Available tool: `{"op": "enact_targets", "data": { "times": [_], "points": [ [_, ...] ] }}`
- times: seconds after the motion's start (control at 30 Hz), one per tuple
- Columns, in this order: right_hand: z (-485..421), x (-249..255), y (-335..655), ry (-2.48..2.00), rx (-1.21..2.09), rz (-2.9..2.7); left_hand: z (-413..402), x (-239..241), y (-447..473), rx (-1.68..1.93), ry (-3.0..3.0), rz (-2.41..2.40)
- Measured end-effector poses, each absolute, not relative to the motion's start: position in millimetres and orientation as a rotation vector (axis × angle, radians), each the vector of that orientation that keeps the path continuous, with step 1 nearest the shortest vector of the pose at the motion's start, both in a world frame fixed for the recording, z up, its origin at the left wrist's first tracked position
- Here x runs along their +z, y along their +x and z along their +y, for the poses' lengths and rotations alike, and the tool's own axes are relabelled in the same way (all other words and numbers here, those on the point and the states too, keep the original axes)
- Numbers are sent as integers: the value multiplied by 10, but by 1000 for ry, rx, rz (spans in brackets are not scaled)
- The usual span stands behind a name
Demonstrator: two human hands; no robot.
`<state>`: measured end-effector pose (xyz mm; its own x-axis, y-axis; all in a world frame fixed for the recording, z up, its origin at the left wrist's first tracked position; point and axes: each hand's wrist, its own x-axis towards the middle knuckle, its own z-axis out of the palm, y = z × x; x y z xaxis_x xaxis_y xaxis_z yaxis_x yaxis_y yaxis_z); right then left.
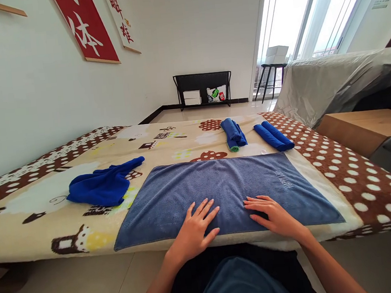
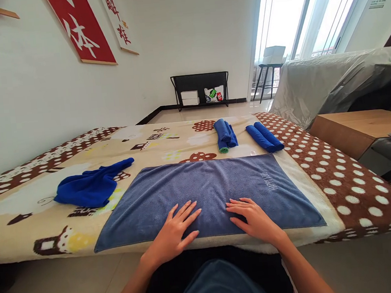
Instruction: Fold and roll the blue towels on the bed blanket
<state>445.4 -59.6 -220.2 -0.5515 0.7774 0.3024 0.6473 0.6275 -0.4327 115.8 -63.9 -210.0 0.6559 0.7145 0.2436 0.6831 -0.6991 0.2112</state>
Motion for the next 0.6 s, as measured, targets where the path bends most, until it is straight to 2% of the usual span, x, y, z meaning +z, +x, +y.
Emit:
{"op": "enact_targets", "data": {
  "times": [0.07, 0.13, 0.27, 0.4, 0.5, 0.6],
  "points": [
    [-576, -2086, 4438, -1074, 556, -2358, -702, -1973, 1228, 435, 2658, 950],
    [-494, -2040, 4341, -1107, 602, -2270, -679, -1895, 1344, 486, 2522, 854],
    [-351, -2196, 3976, -1379, 277, -2153, -458, -1983, 1599, 702, 2499, 1141],
    [-510, -2358, 3684, -1440, 118, -2313, -318, -2196, 1707, 513, 2758, 1337],
    [-688, -2239, 3694, -1250, 217, -2444, -359, -2268, 1682, 436, 2864, 1374],
    [-706, -2012, 3829, -1086, 457, -2462, -450, -2275, 1646, 432, 2904, 1430]
  ]
}}
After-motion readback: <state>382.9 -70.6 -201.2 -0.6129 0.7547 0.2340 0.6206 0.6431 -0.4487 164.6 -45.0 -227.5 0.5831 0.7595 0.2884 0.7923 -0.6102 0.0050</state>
